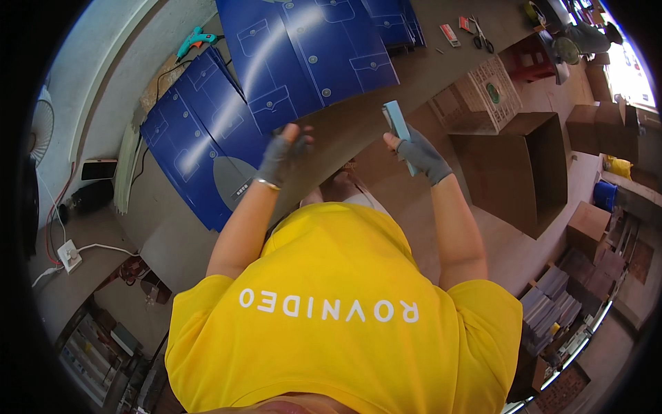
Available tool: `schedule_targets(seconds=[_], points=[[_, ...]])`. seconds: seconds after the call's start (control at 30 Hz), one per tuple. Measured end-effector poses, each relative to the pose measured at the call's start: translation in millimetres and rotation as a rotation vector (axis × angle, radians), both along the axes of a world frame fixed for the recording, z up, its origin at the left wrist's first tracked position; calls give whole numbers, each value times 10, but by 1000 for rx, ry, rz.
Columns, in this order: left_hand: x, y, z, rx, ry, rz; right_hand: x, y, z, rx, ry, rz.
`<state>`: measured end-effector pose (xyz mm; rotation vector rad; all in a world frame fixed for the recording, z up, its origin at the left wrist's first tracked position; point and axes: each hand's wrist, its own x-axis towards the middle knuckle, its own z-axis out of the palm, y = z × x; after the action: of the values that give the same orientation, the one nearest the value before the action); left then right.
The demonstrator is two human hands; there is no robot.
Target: Stapling blue cardboard folders or packaging materials.
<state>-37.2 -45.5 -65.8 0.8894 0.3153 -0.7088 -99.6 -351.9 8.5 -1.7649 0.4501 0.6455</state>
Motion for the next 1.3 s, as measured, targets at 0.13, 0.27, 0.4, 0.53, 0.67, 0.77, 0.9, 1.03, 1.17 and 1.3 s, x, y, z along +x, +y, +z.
schedule_targets(seconds=[0.13, 0.27, 0.4, 0.53, 0.67, 0.77, 0.9, 1.03, 1.17, 1.3], points=[[43, -874, 234, -196, -50, -7, 106, 87, 54, -7, -60, -16], [305, -1378, 462, -112, 144, 178, 187, 63, 43, -6, -105, -19], [345, -1425, 290, -15, 62, 204, 289, 122, 54, 34, -138, -42], [279, -1344, 373, 290, 47, 107, 432, 221, 91, 1, -137, -91], [250, -1363, 74, 273, 4, 63, 519, 360, 149, -82, -66, -106], [232, -1379, 281, 369, -2, 12, 516, 290, 37, -152, -27, -120], [204, -1328, 204, 356, 9, 41, 517, 361, 34, -221, 50, -85], [373, -731, -1, 60, -193, -9, 206, 446, 169, 219, -58, -41], [934, 251, 411, 453, -157, -42, -128, 210, 328, 287, 81, 225], [1088, 751, 636, 431, -74, 142, -194, -109, 191, 235, 2, 31]])
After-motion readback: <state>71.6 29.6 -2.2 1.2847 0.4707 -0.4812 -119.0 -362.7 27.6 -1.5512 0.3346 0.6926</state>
